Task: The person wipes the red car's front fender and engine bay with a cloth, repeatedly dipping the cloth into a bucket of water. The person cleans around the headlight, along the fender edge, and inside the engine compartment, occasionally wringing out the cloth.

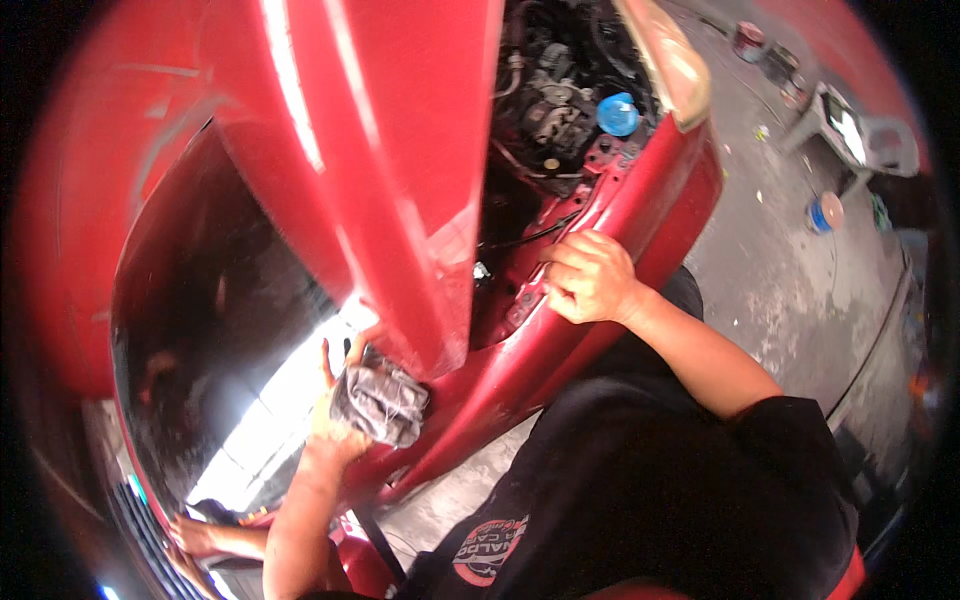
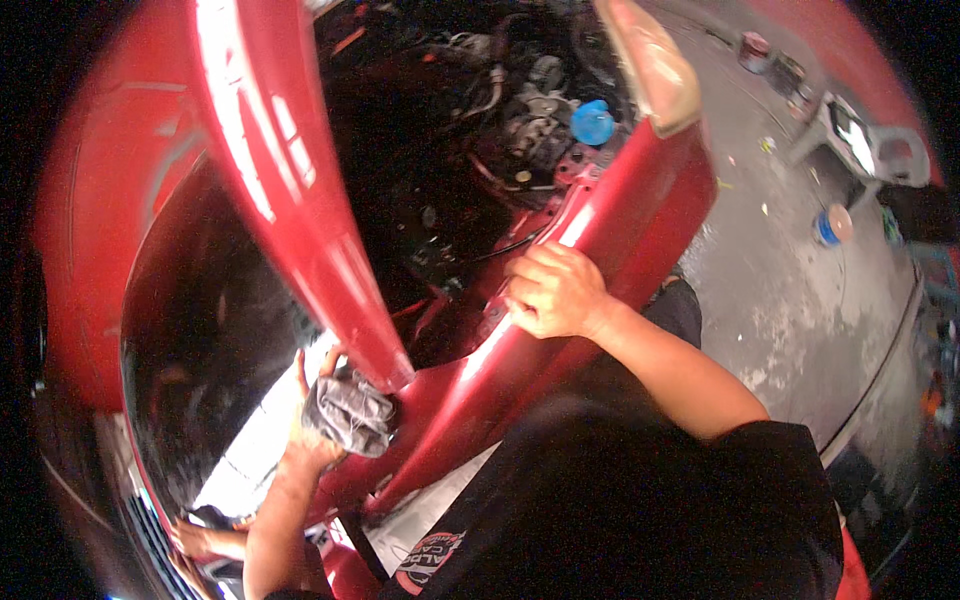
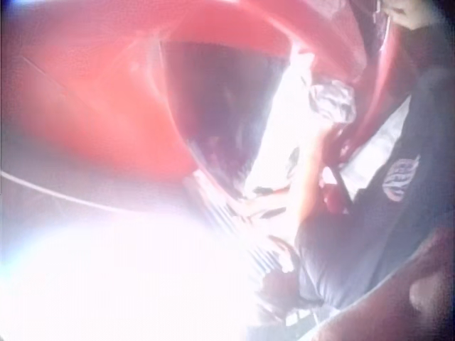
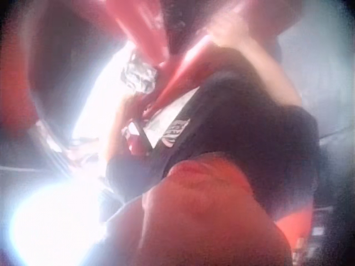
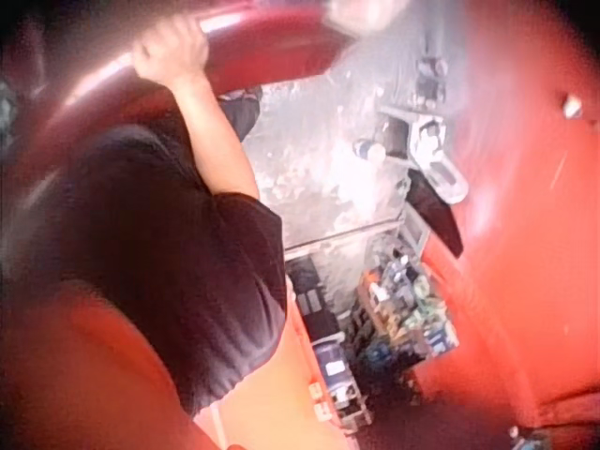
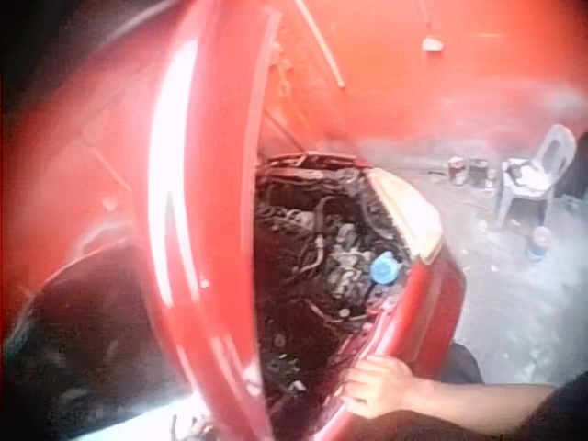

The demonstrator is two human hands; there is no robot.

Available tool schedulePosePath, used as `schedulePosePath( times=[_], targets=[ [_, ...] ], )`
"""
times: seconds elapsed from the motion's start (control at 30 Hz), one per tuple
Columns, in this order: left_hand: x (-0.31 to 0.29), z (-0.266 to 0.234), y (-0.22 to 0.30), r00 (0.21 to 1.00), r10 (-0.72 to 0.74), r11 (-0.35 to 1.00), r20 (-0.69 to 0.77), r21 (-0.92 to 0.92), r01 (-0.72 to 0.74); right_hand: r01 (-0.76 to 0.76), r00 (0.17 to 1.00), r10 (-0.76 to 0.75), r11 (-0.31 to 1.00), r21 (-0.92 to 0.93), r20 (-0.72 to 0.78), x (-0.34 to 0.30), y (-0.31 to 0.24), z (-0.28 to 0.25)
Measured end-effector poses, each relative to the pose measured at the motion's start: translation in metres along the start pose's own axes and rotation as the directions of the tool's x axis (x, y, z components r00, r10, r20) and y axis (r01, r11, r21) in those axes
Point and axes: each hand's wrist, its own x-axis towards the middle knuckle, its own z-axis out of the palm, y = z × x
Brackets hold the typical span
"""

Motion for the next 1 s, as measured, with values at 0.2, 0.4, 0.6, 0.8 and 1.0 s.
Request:
schedulePosePath(
  times=[0.2,0.4,0.6,0.8,1.0],
  targets=[
    [-0.002,0.034,0.021,0.971,-0.104,0.993,-0.213,0.028,0.113,-0.003,0.999,0.003,1.000,-0.013,0.047,-0.001,-0.001,-0.007],
    [-0.020,0.031,0.017,0.960,-0.242,0.970,-0.141,-0.057,0.236,0.040,0.998,-0.042,0.999,0.032,0.052,0.013,-0.001,0.001],
    [-0.025,0.021,0.071,0.662,-0.721,0.577,-0.204,-0.706,0.410,0.082,0.989,-0.100,0.984,0.161,0.108,-0.005,0.019,-0.013],
    [-0.009,0.011,0.094,0.744,-0.665,0.620,0.068,-0.505,0.600,0.122,0.978,-0.157,0.964,0.236,0.140,0.000,0.028,-0.016],
    [0.006,-0.010,0.098,0.698,-0.703,0.699,0.140,-0.047,0.714,0.104,0.947,-0.175,0.961,0.258,0.269,-0.002,0.034,-0.019]
  ],
)
